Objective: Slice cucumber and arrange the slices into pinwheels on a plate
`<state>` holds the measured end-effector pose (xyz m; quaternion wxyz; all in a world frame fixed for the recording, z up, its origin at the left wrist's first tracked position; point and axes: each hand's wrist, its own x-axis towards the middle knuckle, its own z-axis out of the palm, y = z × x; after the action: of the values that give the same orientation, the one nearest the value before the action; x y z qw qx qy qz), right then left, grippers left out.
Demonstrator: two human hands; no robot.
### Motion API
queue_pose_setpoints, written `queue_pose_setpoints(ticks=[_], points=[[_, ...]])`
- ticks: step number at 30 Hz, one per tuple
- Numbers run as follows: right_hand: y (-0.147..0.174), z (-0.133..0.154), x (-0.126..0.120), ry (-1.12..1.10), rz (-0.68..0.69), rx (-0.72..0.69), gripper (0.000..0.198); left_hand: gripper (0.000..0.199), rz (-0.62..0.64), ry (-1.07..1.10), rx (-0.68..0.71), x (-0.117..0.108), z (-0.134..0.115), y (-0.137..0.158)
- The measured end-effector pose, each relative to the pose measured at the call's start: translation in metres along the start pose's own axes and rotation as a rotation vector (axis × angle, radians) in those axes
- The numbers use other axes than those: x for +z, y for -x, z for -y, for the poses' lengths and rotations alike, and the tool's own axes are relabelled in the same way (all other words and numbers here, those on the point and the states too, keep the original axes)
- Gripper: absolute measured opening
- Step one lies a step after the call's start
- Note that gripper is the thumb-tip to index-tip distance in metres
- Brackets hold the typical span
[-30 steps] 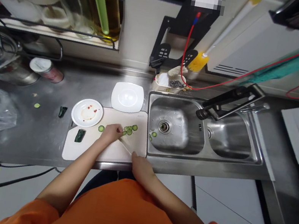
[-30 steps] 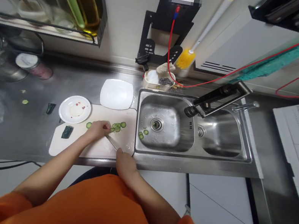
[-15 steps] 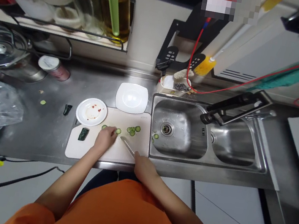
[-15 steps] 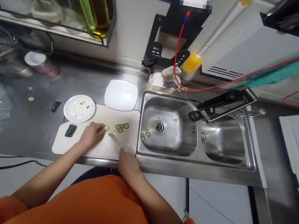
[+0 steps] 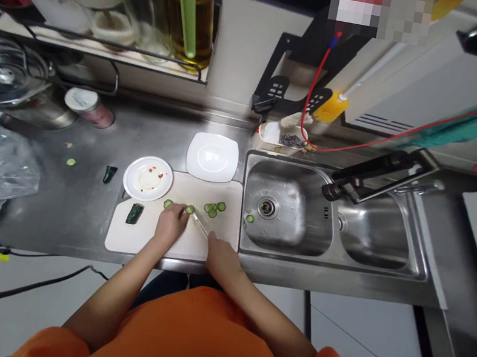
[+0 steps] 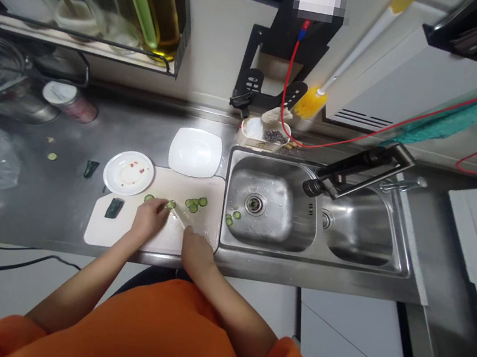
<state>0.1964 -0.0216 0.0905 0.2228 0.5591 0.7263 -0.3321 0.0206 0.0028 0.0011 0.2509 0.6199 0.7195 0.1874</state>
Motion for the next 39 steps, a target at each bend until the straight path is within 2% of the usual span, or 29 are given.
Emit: queue_pose_setpoints(ticks=[11,19,32,35,39], points=[[-0.004,0.0,0.004,0.018,-0.016,-0.009,0.033,0.023,0.034,0.01,-0.027,-0.001,-0.002,-0.002],[-0.005,0.006,-0.001,-0.019,0.03,0.013,0.039,0.023,0.042,0.026,-0.038,-0.004,-0.004,-0.003],[0.008,0.001,-0.002,-0.026,0.07,0.043,0.036,0.009,0.011,0.037,-0.044,-0.003,-0.004,-0.006],[0.011,-0.001,-0.003,-0.01,0.091,0.054,0.039,0.009,0.042,0.087,-0.086,-0.007,-0.008,-0.007],[0.012,-0.003,-0.003,-0.018,0.116,0.065,0.041,0.02,0.046,0.212,-0.237,-0.018,-0.008,-0.005]])
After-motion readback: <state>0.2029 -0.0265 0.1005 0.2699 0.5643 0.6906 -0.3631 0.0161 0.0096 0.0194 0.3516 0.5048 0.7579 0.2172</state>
